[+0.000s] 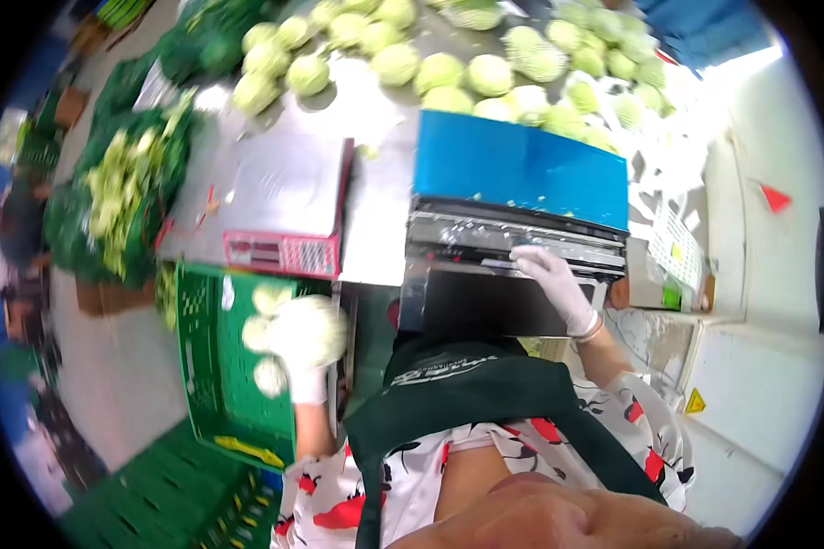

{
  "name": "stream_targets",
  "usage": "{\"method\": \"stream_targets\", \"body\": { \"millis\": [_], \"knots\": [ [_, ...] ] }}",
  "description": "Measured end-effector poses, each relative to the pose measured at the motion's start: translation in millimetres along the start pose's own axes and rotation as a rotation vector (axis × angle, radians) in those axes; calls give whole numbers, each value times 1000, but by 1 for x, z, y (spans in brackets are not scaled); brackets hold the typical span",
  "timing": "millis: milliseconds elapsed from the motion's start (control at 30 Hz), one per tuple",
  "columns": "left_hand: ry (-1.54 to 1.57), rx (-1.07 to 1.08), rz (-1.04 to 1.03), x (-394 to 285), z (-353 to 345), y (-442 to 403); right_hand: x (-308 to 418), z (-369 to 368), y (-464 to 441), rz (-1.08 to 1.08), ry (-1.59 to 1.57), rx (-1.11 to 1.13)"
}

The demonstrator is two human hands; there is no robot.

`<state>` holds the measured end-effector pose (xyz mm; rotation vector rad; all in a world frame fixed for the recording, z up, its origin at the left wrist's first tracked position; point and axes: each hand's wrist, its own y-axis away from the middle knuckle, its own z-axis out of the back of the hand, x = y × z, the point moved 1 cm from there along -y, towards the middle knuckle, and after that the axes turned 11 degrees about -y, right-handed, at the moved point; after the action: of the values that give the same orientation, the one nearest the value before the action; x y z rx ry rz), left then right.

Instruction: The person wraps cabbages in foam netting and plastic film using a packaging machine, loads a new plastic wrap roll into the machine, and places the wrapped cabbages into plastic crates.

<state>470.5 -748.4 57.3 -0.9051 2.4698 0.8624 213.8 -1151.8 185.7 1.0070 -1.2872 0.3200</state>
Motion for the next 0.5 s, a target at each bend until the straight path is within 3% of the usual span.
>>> {"method": "stream_targets", "body": {
  "millis": [33, 167, 267, 333, 367, 467, 500],
  "knots": [
    [99, -222, 20, -28, -3, 1, 7, 19, -11, -15, -16, -53],
    [69, -790, -234, -109, 54, -4, 44, 95, -68, 97, -27, -189],
    [-145, -1001, -107, -153, 37, -30, 63, 157, -130, 112, -82, -265],
    [-718, -660, -257, -149, -18, -77, 78, 189, -175, 125, -179, -245],
    [-881, -662, -366, -148, -37, -113, 78, 204, -206, 119, -253, -255],
    [-1055, -311, -400, -109, -136, -252, 77, 235, -304, 22, -430, -237],
    [-1229, -137, -403, -80, -200, -287, 80, 236, -331, -61, -454, -202]
  ]
}}
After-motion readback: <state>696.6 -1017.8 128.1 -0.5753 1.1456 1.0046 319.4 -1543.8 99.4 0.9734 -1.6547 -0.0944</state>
